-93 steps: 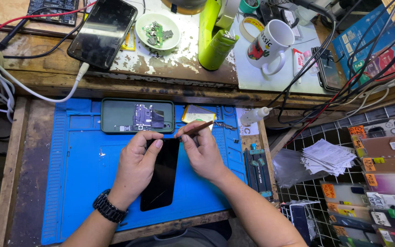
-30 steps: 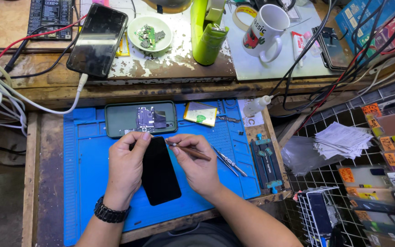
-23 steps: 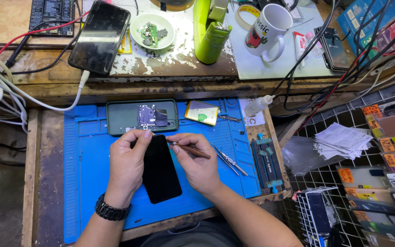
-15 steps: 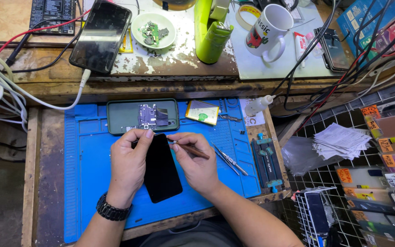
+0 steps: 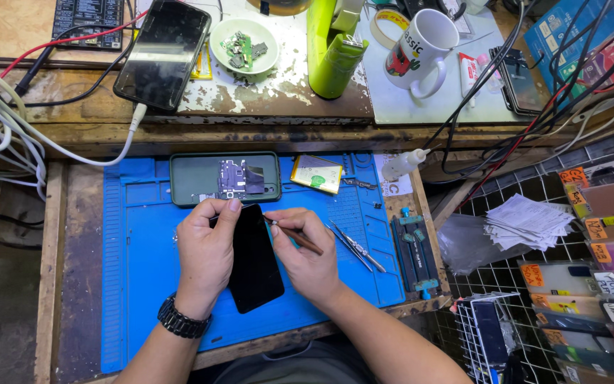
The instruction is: The person repairs a smartphone by removing the battery and applying adhesive to the screen edges. They use a plastic pry tool to separate the screen from the frame and then reassemble the device. Finally, the person powers on the phone to verify the repair.
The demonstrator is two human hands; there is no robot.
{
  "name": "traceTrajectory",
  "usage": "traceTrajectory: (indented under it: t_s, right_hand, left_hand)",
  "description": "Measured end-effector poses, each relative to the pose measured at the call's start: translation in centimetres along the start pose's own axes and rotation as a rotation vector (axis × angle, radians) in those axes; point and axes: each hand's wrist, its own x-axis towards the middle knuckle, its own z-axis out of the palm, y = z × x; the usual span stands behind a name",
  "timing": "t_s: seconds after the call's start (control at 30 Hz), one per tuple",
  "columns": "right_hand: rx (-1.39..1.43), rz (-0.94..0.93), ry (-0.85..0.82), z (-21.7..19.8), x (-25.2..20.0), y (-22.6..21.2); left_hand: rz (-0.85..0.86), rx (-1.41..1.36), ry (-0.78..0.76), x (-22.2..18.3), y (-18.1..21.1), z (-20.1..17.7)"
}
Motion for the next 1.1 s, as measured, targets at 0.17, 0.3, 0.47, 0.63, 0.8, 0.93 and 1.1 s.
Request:
traceTrajectory:
  t_s: [0.17, 0.3, 0.47, 0.63, 0.8, 0.93, 1.1]
  right_hand:
    - [0.018, 0.036, 0.014, 0.0, -0.7, 0.1]
    - [-0.004, 0.016, 0.024, -0.1, -1.0, 0.4]
    - [0.047, 0.04, 0.043, 0.0, -1.3, 0.6]
    - [0.051, 0.04, 0.065, 0.1, -1.8, 0.8]
    - [0.088, 0.043, 0.088, 0.5, -2.2, 1.2]
    - [0.183, 0.091, 0.075, 0.7, -2.7, 1.7]
    - [0.171, 0.032, 0.093, 1.1, -3.0, 1.8]
  left_hand:
    - [-0.019, 0.01, 0.002, 0.1, -0.1, 0.0]
    - [-0.035, -0.019, -0.01, 0.1, -0.3, 0.1]
    - [-0.032, -0.047, -0.022, 0.1, -0.5, 0.0]
    - [-0.07, -0.084, -0.016, 0.2, -1.0, 0.1]
    - [-0.043, -0.114, -0.012, 0.4, -1.5, -0.1]
    - [-0.027, -0.104, -0.012, 0.5, -2.1, -0.3]
    - [-0.087, -0.178, 0.018, 0.2, -3.3, -0.7]
